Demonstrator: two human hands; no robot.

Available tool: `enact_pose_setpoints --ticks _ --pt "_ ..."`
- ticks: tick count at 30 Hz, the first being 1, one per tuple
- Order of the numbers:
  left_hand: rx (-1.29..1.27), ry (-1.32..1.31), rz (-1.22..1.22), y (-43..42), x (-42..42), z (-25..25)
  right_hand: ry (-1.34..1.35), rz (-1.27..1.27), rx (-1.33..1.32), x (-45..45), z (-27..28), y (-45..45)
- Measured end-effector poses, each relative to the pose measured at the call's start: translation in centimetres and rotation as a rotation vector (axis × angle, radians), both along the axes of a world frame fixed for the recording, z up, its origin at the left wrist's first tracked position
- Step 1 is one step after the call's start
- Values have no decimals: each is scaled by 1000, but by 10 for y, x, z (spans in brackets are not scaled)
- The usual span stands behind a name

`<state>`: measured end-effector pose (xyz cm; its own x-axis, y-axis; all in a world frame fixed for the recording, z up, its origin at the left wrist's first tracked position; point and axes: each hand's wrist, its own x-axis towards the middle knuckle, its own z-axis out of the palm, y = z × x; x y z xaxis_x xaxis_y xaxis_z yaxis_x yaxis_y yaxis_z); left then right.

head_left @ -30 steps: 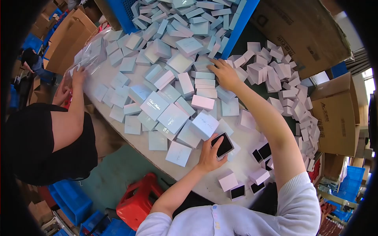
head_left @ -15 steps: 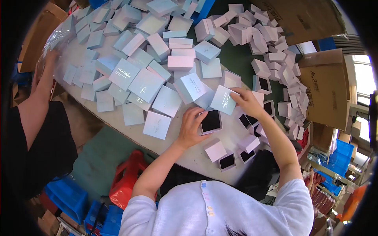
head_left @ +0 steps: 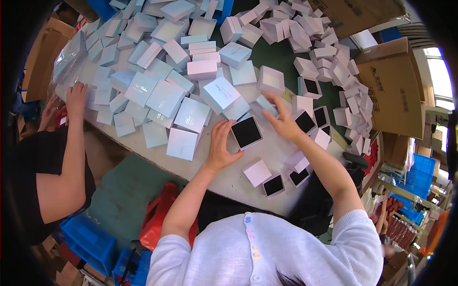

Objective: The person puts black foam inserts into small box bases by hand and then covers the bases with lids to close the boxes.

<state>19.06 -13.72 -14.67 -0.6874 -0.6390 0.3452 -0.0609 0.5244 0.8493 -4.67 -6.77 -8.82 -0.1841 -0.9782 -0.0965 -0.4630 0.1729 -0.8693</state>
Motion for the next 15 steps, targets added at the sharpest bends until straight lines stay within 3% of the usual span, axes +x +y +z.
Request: enact_pose_setpoints --ticks 1,2,6,8,9,11,15 --pt "7 14 0 -2 -2 1 57 -31 -78 -3 5 0" --pt "6 13 1 -6 -4 1 195 94 -200 -3 11 -1" --pt "-30 -13 -17 -10 -4 2 70 -94 -140 5 4 2" --pt "-46 -22 -8 -10 -2 1 -429 -367 214 -3 -6 -3" --pt "-39 -30 -5 -10 -1 0 -432 -368 214 -5 -9 -1" --pt "-28 -37 -1 -10 -2 1 -226 -79 217 -5 -8 0" --pt "-33 -52 -21 -16 -4 3 -417 -223 333 8 -10 -2"
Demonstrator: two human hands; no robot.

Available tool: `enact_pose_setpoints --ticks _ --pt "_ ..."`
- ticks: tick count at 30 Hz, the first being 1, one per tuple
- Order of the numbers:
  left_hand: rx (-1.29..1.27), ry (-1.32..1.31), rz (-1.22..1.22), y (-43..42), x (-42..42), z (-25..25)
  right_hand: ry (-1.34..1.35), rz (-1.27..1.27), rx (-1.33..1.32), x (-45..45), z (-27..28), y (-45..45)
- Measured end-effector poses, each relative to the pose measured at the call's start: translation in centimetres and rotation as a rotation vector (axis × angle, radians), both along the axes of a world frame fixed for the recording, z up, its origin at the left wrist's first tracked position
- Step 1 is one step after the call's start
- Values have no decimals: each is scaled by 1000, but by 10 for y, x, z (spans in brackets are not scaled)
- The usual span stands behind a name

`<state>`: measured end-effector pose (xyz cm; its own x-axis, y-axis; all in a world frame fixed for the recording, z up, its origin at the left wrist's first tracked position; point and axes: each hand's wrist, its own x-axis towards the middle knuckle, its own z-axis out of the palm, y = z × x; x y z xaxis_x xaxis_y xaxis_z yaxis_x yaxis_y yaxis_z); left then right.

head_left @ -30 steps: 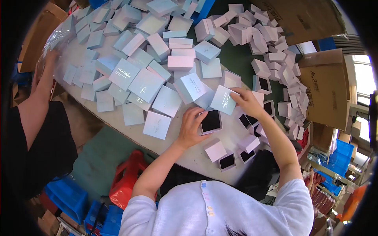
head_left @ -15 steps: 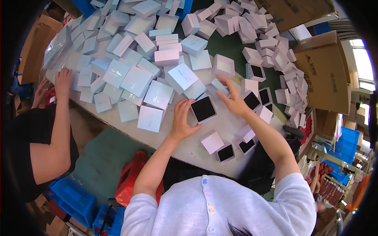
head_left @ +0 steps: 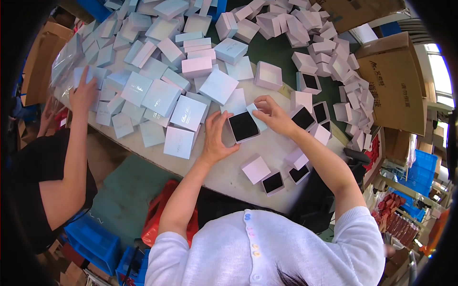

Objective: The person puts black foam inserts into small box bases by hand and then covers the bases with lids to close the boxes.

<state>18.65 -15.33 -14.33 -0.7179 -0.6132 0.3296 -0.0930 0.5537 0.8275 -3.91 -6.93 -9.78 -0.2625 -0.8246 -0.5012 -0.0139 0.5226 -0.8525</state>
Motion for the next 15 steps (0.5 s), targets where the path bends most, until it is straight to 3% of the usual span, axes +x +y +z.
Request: enact_pose_setpoints --ticks 4,6,10,15 --pt "0 -22 -25 -4 0 -1 216 -55 -89 0 32 -5" --pt "1 -36 -29 -6 0 0 821 520 -611 0 42 -2" --pt "1 -108 -48 -5 0 -1 736 815 -646 24 43 -11" --pt "35 -92 -46 -3 1 -1 822 869 -646 28 36 -11"
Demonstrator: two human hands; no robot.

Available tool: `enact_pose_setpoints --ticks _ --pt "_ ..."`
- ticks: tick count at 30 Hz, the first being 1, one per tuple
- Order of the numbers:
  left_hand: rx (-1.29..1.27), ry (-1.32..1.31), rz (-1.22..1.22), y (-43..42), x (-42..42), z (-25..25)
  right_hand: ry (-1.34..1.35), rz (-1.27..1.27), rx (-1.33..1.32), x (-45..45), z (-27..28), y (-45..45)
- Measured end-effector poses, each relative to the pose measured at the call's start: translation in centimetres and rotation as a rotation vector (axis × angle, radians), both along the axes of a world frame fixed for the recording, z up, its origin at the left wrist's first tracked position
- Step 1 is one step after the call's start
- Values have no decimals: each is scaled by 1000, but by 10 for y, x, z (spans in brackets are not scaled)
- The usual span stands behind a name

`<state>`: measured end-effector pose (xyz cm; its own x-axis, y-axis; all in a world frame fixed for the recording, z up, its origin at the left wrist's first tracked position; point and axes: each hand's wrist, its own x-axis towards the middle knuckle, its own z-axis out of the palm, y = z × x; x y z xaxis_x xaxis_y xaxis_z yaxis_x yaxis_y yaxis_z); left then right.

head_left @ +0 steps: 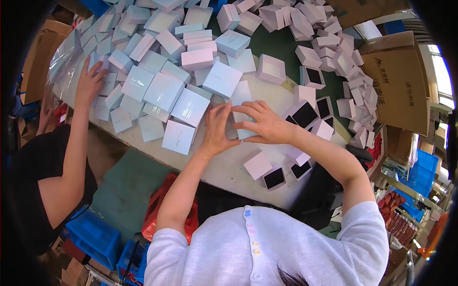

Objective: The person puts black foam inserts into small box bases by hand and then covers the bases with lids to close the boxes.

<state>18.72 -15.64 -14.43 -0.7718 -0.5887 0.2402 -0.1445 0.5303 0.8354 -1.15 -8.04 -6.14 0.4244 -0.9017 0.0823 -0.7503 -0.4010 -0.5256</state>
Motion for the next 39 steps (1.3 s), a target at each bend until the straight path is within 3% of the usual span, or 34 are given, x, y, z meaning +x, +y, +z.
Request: enact_pose_setpoints --ticks 6,9,11,13,14,16,18,20,21,23,26,27,29,31,33,36,38,39 --pt "-127 31 -28 3 -13 -2 114 -99 -91 2 -25 13" --pt "-154 32 -2 8 -10 15 41 -134 -74 -1 -12 17" --pt "-160 5 3 15 11 21 -106 -316 -37 -30 21 33" --pt "109 30 155 33 55 17 172 -554 -111 -69 37 61" --pt "116 20 160 46 68 10 285 -633 -39 -85 36 74" --pt "74 -123 353 61 84 -6 397 -699 13 -111 25 94" --pt "-52 -266 402 69 73 18 445 -715 194 -125 10 108" --pt "-193 -452 491 82 59 37 386 -797 125 -106 14 103" --pt "-205 -445 509 84 53 42 321 -883 56 -92 15 96" --pt "-127 -81 426 91 38 51 177 -871 107 -49 22 79" --pt "-23 64 122 83 4 46 187 -642 301 1 28 36" --pt "-104 46 130 78 -3 35 159 -578 384 10 38 17" --pt "-78 36 132 65 -4 20 -113 -625 -75 10 35 -27" --pt "-119 44 83 57 -3 18 -231 -658 -83 -1 45 -87" --pt "-151 -20 18 52 -3 33 -230 -607 -268 -14 29 -160" --pt "-132 41 -2 47 -2 26 -172 -612 -300 -32 -10 -249" --pt "-147 22 -15 44 1 29 18 -579 254 -33 -11 -274" --pt "-154 1 -27 44 5 31 16 -568 260 -32 -13 -277"
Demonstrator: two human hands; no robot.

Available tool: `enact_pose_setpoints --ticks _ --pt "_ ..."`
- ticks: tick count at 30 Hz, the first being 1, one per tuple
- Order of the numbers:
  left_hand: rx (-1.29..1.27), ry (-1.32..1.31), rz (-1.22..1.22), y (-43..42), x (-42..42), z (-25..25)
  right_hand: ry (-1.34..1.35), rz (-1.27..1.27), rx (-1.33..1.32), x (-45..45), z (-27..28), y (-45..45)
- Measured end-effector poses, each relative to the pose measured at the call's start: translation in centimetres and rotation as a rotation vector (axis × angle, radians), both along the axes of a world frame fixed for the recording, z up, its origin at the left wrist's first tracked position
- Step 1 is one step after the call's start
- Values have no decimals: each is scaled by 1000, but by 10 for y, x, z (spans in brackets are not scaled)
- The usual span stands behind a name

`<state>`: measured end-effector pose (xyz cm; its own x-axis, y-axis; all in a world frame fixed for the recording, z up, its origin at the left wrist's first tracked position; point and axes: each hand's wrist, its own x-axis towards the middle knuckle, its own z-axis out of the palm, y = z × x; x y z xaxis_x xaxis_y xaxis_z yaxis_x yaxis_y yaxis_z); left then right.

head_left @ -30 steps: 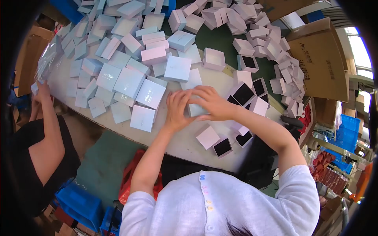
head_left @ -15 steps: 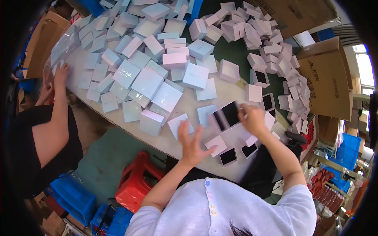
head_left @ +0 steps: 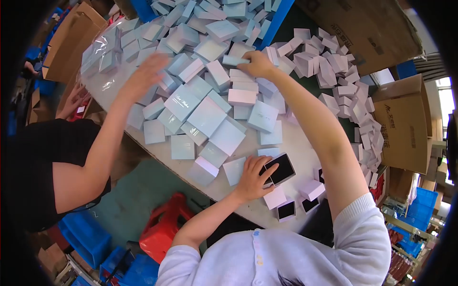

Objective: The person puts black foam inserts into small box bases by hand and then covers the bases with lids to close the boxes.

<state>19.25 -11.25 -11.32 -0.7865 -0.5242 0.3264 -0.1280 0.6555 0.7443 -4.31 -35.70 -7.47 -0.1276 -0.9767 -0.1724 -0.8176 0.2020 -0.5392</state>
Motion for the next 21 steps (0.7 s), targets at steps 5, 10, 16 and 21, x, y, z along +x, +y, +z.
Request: enact_pose_setpoints --ticks 5,10,16,21 --pt "84 65 108 6 0 2 -477 -194 -280 -37 51 90" --pt "160 116 153 0 8 -2 -733 -153 360 -35 69 236" --pt "130 126 140 -2 4 -4 -363 146 -89 18 30 302" --pt "103 108 132 -1 5 -3 -157 370 -251 34 51 309"
